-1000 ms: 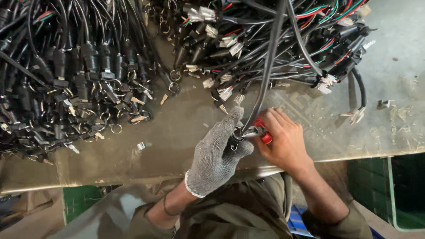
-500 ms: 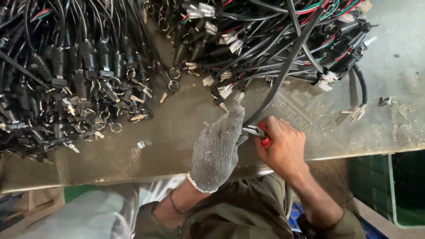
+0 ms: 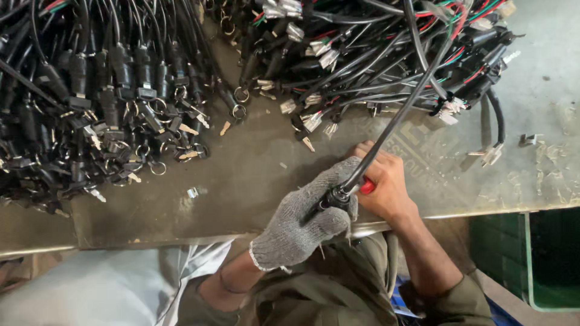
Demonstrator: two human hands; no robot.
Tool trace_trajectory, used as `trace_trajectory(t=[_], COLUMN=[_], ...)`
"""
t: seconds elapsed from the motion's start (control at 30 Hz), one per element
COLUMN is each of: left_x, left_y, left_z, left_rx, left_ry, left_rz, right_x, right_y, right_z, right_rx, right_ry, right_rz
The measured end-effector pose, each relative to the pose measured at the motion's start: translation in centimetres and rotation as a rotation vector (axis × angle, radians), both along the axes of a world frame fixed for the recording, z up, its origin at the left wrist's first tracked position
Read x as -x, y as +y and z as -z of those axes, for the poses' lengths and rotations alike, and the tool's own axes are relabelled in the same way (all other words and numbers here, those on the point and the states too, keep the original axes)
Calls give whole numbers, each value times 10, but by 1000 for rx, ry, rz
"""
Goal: The person repeatedly picks up black cables with attached keys from a large pile on a metal table. Using red-handled pliers, they strip the outer insulation from the end of each cable to expose the inner wires, then place the processed cable back onto the table.
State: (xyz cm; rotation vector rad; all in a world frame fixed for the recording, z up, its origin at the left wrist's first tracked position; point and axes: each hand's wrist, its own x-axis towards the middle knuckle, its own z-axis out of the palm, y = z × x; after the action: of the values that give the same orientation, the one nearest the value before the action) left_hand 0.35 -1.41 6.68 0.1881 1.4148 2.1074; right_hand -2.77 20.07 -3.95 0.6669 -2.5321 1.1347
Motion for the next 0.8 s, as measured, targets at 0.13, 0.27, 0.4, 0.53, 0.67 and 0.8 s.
trace_trajectory(t=[0.13,0.27,0.4,0.53,0.67,0.8], left_x=[-2,1,11,35,49,53], left_y=[3,3,-6,-48,-94,-82], left_z=[5,13,3,-25,-45,-37], left_rx=[98,861,1219,1405,1444,1477], left_ry=[116,905,705,771,999,1149], left_rz=[-49,-300,-183,-394,-694,-628], right_x=[-3,-12,-6,14,67,112], right_y=[2,-12,-13,9,30,40], right_z=[0,-12,-30,-64,-94,-105], right_rx=[16,-272,-334,-398,-483,-301], right_ry=[-117,-344,-126,6,375,149], right_rz=[-11,223,258,229,426,370])
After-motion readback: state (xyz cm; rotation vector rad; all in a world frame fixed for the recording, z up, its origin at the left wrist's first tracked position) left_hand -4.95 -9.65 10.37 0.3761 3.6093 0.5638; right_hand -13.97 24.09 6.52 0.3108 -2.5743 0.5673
